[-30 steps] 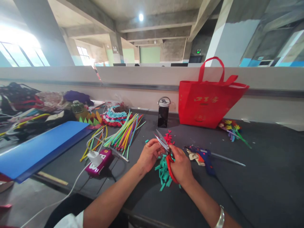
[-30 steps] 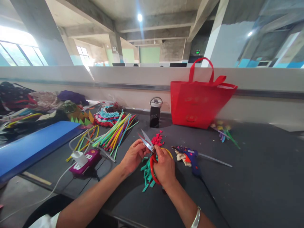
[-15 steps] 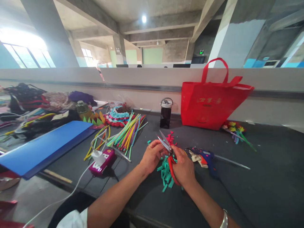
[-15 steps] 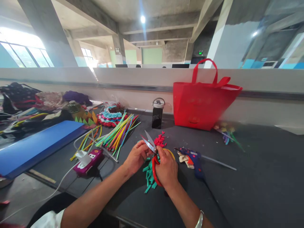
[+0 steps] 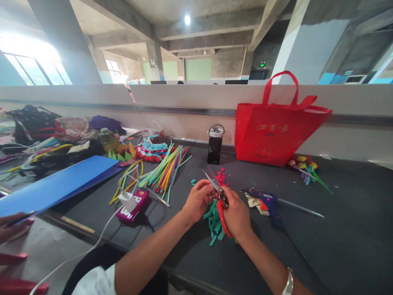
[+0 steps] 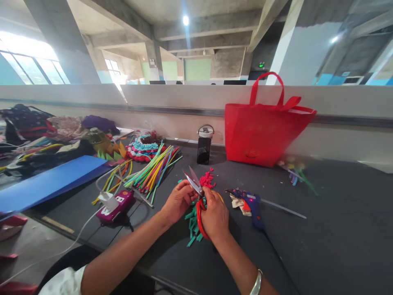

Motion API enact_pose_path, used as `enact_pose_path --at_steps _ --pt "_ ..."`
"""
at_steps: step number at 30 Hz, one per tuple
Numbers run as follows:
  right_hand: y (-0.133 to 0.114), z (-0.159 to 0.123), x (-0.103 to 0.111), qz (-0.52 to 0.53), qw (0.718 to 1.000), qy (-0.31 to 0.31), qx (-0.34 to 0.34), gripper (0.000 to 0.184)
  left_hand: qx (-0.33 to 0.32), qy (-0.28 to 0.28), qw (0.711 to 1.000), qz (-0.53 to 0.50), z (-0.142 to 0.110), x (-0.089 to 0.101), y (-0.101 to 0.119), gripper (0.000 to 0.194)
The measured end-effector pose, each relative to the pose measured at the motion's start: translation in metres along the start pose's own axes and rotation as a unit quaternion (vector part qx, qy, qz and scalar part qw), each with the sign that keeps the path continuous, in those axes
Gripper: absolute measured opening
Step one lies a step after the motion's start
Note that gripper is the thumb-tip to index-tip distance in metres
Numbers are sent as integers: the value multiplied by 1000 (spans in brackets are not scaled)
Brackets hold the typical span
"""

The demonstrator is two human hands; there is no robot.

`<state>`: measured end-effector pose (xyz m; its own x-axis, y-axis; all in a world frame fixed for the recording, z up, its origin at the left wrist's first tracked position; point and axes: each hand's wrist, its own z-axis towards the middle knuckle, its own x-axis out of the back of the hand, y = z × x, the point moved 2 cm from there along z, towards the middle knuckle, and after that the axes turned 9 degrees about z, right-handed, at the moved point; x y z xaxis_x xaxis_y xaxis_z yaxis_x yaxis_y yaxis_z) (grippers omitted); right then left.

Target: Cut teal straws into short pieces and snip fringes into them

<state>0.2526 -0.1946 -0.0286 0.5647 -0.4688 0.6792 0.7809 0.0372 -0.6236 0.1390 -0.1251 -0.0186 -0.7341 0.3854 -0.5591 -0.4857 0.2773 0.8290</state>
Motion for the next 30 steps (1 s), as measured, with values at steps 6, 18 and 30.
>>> enact_pose_path --at_steps 6,18,30 --pt "3 0 -4 61 998 6 6 39 4 1 1000 8 0 -1 0 22" --pt "6 7 5 232 970 72 -13 32 -76 51 969 231 -2 3 5 14" --pt "2 12 10 367 925 84 -51 36 -225 46 800 555 -15 -11 6 7"
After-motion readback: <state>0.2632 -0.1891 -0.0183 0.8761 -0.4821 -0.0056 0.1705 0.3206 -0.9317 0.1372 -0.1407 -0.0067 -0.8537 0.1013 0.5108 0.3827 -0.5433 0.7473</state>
